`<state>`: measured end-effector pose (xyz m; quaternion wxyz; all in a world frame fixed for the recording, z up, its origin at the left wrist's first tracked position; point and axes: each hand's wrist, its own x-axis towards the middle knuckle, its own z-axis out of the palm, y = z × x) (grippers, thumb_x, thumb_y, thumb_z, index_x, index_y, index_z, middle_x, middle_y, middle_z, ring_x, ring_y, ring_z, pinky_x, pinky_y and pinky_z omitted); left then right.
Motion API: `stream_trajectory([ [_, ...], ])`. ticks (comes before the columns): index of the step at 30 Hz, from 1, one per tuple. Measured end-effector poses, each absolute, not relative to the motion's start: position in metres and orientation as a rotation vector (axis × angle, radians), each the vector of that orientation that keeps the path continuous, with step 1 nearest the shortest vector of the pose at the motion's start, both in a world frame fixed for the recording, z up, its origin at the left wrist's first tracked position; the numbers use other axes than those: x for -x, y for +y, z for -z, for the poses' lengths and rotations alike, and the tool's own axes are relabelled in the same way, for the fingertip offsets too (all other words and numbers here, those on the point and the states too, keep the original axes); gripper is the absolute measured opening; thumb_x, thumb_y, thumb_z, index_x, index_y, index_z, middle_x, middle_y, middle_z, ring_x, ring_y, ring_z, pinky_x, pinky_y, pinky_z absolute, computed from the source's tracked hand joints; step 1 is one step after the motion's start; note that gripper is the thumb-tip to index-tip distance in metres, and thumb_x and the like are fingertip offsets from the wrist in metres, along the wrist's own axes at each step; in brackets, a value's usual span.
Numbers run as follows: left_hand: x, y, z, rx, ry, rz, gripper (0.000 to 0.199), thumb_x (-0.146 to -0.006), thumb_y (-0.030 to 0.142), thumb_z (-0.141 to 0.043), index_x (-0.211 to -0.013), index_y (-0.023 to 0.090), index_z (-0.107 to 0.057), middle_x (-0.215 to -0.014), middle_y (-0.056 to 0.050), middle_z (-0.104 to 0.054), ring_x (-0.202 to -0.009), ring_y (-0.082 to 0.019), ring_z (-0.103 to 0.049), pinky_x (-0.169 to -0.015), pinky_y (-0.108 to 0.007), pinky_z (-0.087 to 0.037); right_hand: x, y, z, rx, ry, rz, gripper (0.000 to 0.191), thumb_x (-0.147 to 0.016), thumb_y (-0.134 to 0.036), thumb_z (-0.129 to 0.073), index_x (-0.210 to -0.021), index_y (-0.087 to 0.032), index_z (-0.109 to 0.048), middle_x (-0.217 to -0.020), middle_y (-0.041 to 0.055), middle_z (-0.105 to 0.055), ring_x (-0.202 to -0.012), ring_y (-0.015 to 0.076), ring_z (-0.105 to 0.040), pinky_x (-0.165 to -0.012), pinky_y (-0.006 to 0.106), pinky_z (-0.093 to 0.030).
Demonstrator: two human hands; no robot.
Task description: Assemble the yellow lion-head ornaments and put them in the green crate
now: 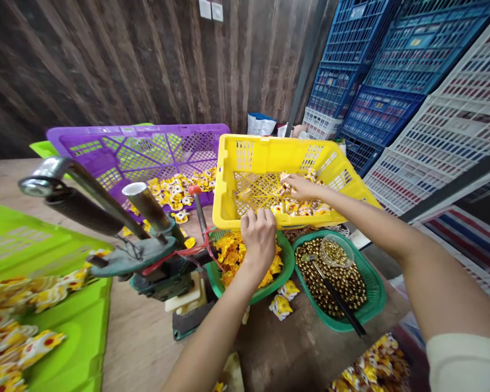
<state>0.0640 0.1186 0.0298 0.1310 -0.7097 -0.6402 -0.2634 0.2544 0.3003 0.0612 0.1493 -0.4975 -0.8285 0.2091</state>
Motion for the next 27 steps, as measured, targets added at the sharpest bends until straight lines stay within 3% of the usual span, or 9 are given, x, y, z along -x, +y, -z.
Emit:
stream_trajectory([
  [4,-0.064,0.12,-0.028,2.018,-1.809,0.745,0.025,-0.092,0.007,-0.042,-0.082,0.015,-0.064,-0.08,-0.013,-0.063,-0.083,-0.029,-0.052,-0.076,-0.041,-0.037,-0.275,0.28,-0.09,1.37,-2.016,-0.647,0.041,-0.073,-0.021,-0.072,-0.114,-0.019,-0.063,-0.123,0.0085,-0.066,-0.114,0.0249,-0.061,-0.102,0.045,-0.051],
  [7,-0.064,0.121,-0.028,1.978,-1.781,0.744,0.023,-0.091,0.007,-0.044,-0.081,0.015,-0.063,-0.079,-0.012,-0.062,-0.081,-0.028,-0.052,-0.074,-0.04,-0.037,-0.295,0.227,-0.096,1.342,-1.484,-0.905,0.024,-0.081,-0.027,-0.071,-0.104,-0.02,-0.065,-0.091,0.0065,-0.073,-0.086,0.0206,-0.07,-0.073,0.035,-0.062],
  [10,-0.064,0.121,-0.027,1.988,-1.784,0.744,0.022,-0.091,0.007,-0.044,-0.082,0.015,-0.063,-0.08,-0.012,-0.063,-0.081,-0.028,-0.052,-0.075,-0.04,-0.037,-0.306,0.156,-0.082,1.462,-1.255,-1.24,0.023,-0.086,-0.039,-0.066,-0.1,-0.02,-0.066,-0.068,0.005,-0.069,-0.057,0.0177,-0.067,-0.042,0.025,-0.053],
  [12,-0.064,0.121,-0.027,2.008,-1.794,0.739,0.023,-0.091,0.007,-0.043,-0.082,0.015,-0.063,-0.08,-0.012,-0.063,-0.082,-0.028,-0.052,-0.076,-0.04,-0.037,-0.303,0.118,-0.067,1.577,-1.167,-1.459,0.031,-0.085,-0.046,-0.067,-0.1,-0.02,-0.063,-0.067,0.0061,-0.07,-0.047,0.0179,-0.064,-0.031,0.025,-0.045],
  [14,-0.064,0.121,-0.027,2.023,-1.807,0.741,0.023,-0.091,0.008,-0.043,-0.083,0.014,-0.063,-0.081,-0.012,-0.063,-0.084,-0.029,-0.053,-0.076,-0.041,-0.037,-0.293,0.097,-0.054,1.589,-0.991,-1.612,0.036,-0.085,-0.051,-0.064,-0.105,-0.022,-0.058,-0.081,0.0085,-0.072,-0.055,0.0219,-0.069,-0.035,0.028,-0.051],
  [16,-0.064,0.121,-0.027,2.032,-1.817,0.749,0.023,-0.092,0.008,-0.043,-0.084,0.014,-0.063,-0.083,-0.012,-0.064,-0.085,-0.029,-0.053,-0.077,-0.041,-0.038,-0.281,0.095,-0.045,1.472,-0.801,-1.702,0.039,-0.086,-0.054,-0.061,-0.109,-0.024,-0.052,-0.095,0.0109,-0.072,-0.074,0.0273,-0.074,-0.051,0.038,-0.061],
  [20,-0.064,0.123,-0.025,2.059,-1.815,0.768,0.022,-0.093,0.011,-0.043,-0.088,0.014,-0.064,-0.085,-0.013,-0.064,-0.089,-0.03,-0.055,-0.08,-0.042,-0.039,-0.263,0.123,-0.037,1.151,-0.636,-1.77,0.044,-0.084,-0.052,-0.06,-0.115,-0.023,-0.052,-0.11,0.0147,-0.069,-0.097,0.0329,-0.072,-0.074,0.055,-0.061],
  [24,-0.061,0.124,-0.024,2.111,-1.769,0.817,0.022,-0.093,0.014,-0.043,-0.092,0.014,-0.064,-0.09,-0.013,-0.065,-0.095,-0.03,-0.056,-0.085,-0.043,-0.039,-0.268,0.161,-0.025,1.052,-0.497,-1.573,0.028,-0.079,-0.02,-0.057,-0.107,-0.023,-0.055,-0.101,0.0055,-0.073,-0.098,0.025,-0.071,-0.078,0.05,-0.063],
  [27,-0.06,0.118,-0.019,2.14,-1.612,0.965,0.027,-0.094,0.016,-0.042,-0.112,0.017,-0.064,-0.116,-0.015,-0.065,-0.116,-0.029,-0.053,-0.098,-0.044,-0.034,-0.287,0.181,-0.023,1.087,-0.48,-1.446,0.031,-0.071,-0.007,-0.054,-0.098,-0.024,-0.055,-0.088,0.0005,-0.073,-0.09,0.0209,-0.072,-0.071,0.042,-0.065],
])
